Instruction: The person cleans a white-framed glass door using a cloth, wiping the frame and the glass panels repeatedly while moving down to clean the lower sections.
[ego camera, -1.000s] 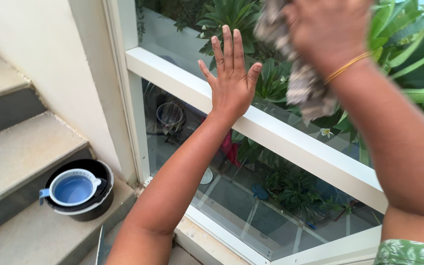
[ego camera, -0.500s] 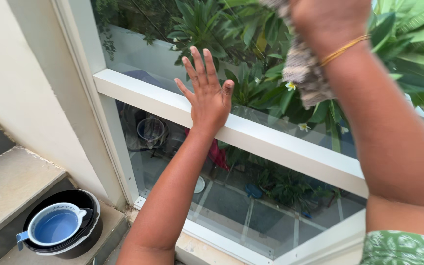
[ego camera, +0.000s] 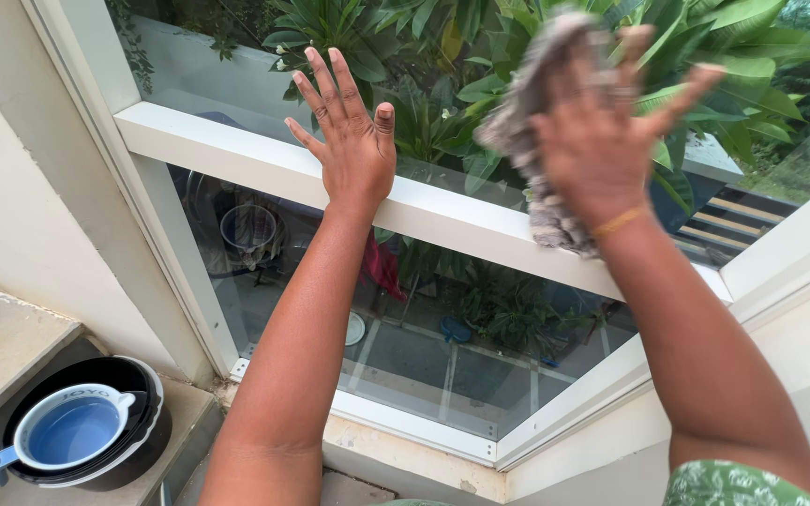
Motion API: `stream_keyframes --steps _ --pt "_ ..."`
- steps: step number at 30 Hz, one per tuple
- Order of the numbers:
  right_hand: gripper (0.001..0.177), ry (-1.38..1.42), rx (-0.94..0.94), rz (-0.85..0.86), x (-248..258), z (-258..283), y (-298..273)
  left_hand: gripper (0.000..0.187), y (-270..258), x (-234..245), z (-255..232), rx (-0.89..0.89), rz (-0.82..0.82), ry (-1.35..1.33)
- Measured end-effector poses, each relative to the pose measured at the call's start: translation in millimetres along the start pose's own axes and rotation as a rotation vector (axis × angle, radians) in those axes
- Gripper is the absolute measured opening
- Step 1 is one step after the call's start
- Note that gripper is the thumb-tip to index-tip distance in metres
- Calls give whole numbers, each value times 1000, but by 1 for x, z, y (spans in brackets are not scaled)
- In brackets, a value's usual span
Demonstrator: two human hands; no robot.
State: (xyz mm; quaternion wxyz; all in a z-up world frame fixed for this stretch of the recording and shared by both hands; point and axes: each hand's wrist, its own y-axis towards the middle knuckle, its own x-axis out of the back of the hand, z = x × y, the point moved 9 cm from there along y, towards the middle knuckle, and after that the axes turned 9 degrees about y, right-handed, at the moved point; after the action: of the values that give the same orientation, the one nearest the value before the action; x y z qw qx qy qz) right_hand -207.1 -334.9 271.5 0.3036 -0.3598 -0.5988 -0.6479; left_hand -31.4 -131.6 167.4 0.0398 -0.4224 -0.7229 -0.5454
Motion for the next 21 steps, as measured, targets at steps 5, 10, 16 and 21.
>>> stream_keyframes --steps 5,10,16,21 --pt "64 -69 -154 -182 24 -45 4 82 0 0 -2 -6 -8 40" --pt "51 -678 318 -549 -25 1 -32 81 -3 2 0 -17 -36 9" --pt "61 -86 -143 -135 5 -18 13 83 -4 -1 1 -8 -31 68" --pt "68 -32 -38 -88 -4 18 -21 83 -5 1 0 -16 -39 111"
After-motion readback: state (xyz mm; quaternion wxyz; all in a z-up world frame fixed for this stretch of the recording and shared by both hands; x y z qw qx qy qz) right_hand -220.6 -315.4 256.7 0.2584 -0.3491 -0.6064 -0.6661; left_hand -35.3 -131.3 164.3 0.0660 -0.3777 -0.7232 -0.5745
